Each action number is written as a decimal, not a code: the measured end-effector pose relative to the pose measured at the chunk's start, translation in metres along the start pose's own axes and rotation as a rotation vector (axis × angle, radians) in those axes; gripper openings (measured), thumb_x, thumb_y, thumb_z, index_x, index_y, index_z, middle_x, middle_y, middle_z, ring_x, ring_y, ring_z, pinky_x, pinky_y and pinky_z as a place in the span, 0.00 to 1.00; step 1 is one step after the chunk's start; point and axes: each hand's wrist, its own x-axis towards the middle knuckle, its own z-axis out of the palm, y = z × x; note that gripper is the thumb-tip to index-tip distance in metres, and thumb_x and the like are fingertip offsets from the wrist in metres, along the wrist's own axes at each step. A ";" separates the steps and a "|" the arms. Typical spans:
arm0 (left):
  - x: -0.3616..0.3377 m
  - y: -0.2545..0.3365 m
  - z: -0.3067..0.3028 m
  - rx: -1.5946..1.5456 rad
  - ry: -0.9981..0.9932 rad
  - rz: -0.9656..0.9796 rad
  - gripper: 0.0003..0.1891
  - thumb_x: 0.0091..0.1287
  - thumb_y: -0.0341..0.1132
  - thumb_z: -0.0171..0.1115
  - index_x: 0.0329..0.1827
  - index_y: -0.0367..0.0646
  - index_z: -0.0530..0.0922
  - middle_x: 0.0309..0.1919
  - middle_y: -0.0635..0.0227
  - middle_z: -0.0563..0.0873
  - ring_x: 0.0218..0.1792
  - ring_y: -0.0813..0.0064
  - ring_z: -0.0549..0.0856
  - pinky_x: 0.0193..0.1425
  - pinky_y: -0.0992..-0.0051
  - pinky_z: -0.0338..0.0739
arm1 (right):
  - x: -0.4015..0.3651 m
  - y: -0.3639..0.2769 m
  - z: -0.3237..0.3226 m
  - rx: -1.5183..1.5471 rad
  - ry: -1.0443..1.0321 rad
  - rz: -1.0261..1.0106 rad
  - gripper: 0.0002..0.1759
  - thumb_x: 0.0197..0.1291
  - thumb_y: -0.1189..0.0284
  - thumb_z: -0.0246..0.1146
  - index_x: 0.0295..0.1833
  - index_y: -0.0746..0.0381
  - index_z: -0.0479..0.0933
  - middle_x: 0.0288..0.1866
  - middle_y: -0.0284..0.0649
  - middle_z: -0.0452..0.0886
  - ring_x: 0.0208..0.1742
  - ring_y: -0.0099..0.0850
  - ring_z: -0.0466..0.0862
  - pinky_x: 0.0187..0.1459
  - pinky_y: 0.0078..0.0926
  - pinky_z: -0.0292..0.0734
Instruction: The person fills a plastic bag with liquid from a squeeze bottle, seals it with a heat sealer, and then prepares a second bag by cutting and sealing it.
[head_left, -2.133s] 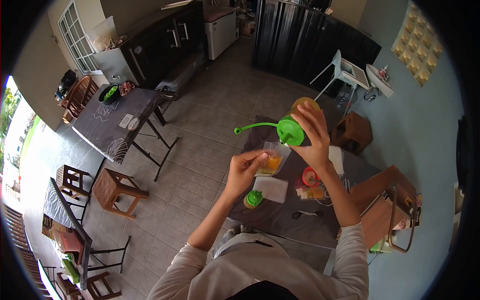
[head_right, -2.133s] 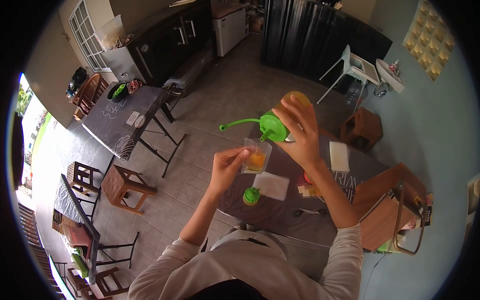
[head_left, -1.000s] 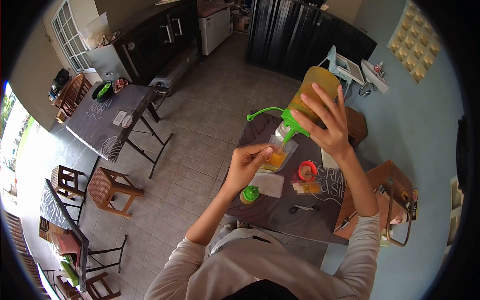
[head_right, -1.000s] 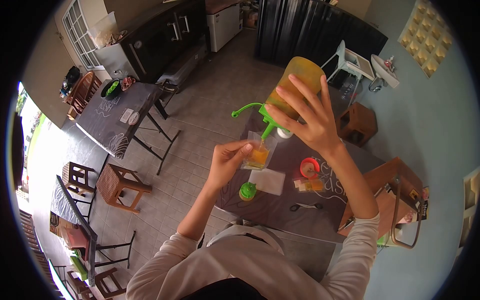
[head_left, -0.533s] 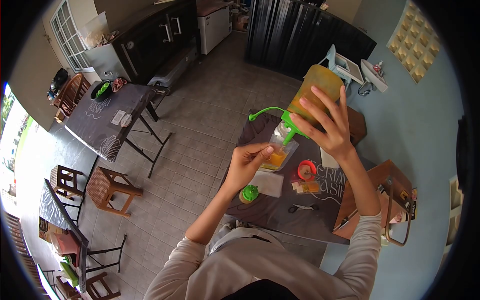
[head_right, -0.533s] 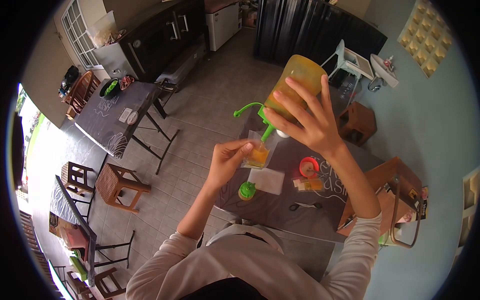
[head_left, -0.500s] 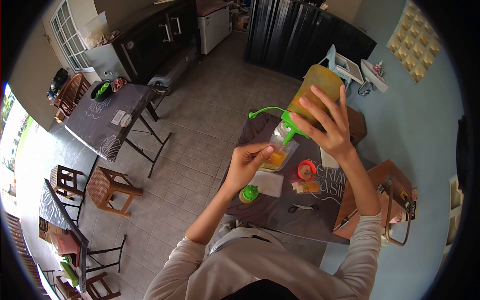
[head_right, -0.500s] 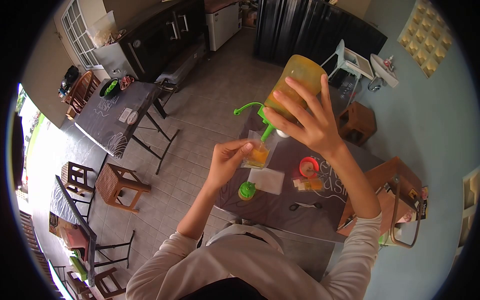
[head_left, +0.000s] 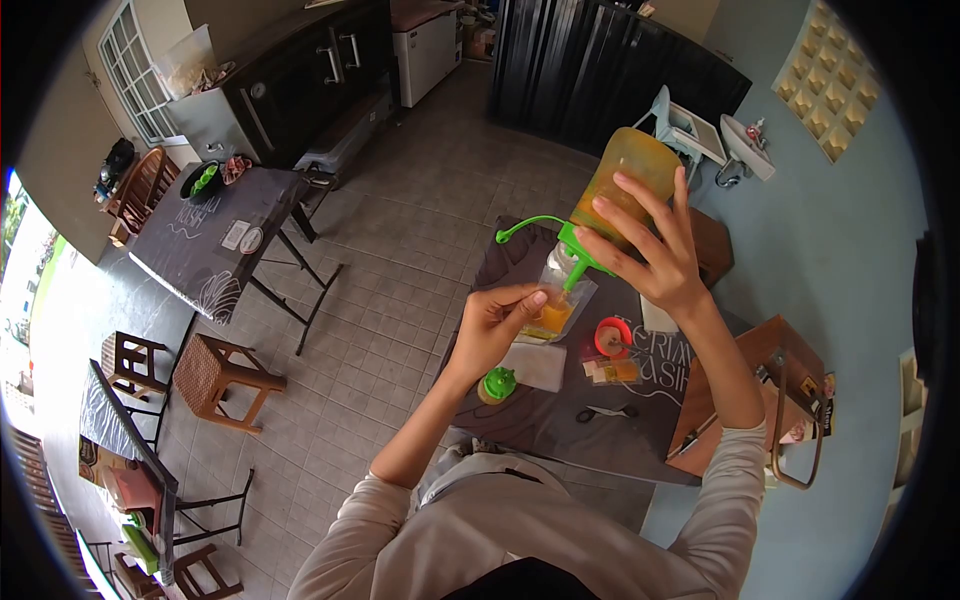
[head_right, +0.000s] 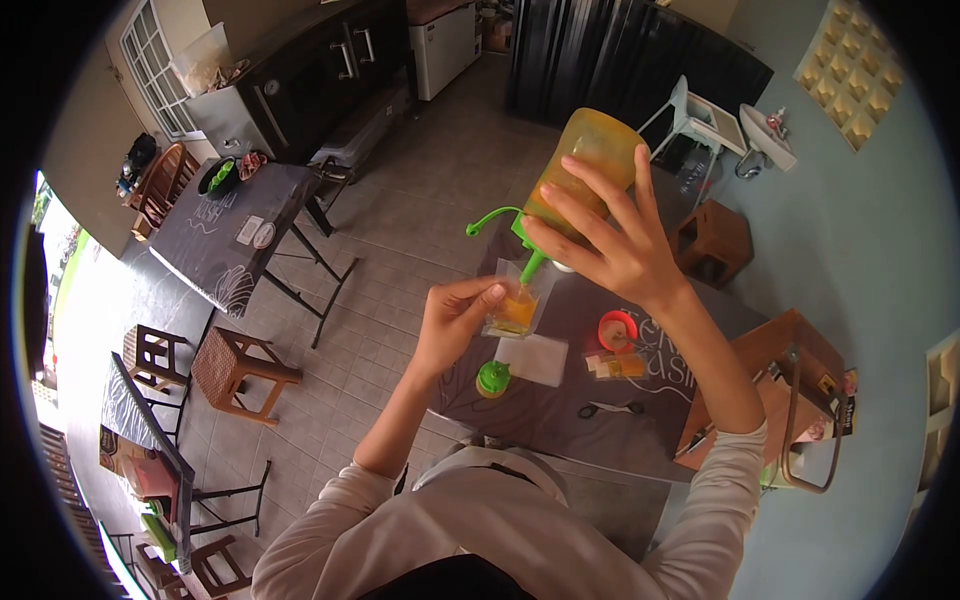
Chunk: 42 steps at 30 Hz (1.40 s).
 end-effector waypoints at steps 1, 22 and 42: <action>0.000 0.000 0.000 -0.003 0.001 -0.003 0.11 0.65 0.33 0.55 0.43 0.33 0.79 0.34 0.66 0.84 0.35 0.84 0.79 0.41 0.82 0.74 | 0.000 0.000 0.000 0.001 -0.003 -0.007 0.19 0.41 0.68 0.68 0.42 0.40 0.78 0.52 0.24 0.72 0.57 0.36 0.72 0.61 0.68 0.52; 0.002 -0.007 -0.003 0.005 -0.012 -0.029 0.12 0.65 0.33 0.55 0.43 0.33 0.79 0.34 0.66 0.84 0.34 0.84 0.79 0.41 0.82 0.75 | -0.019 -0.008 0.011 0.176 -0.135 0.243 0.24 0.36 0.77 0.70 0.45 0.47 0.79 0.52 0.30 0.74 0.61 0.39 0.69 0.63 0.55 0.53; 0.007 -0.011 0.000 0.011 -0.024 -0.071 0.12 0.66 0.33 0.54 0.44 0.33 0.79 0.34 0.65 0.84 0.36 0.83 0.80 0.43 0.82 0.75 | -0.014 0.003 0.006 -0.035 -0.050 -0.070 0.19 0.43 0.66 0.66 0.45 0.37 0.77 0.52 0.23 0.72 0.58 0.33 0.71 0.61 0.68 0.52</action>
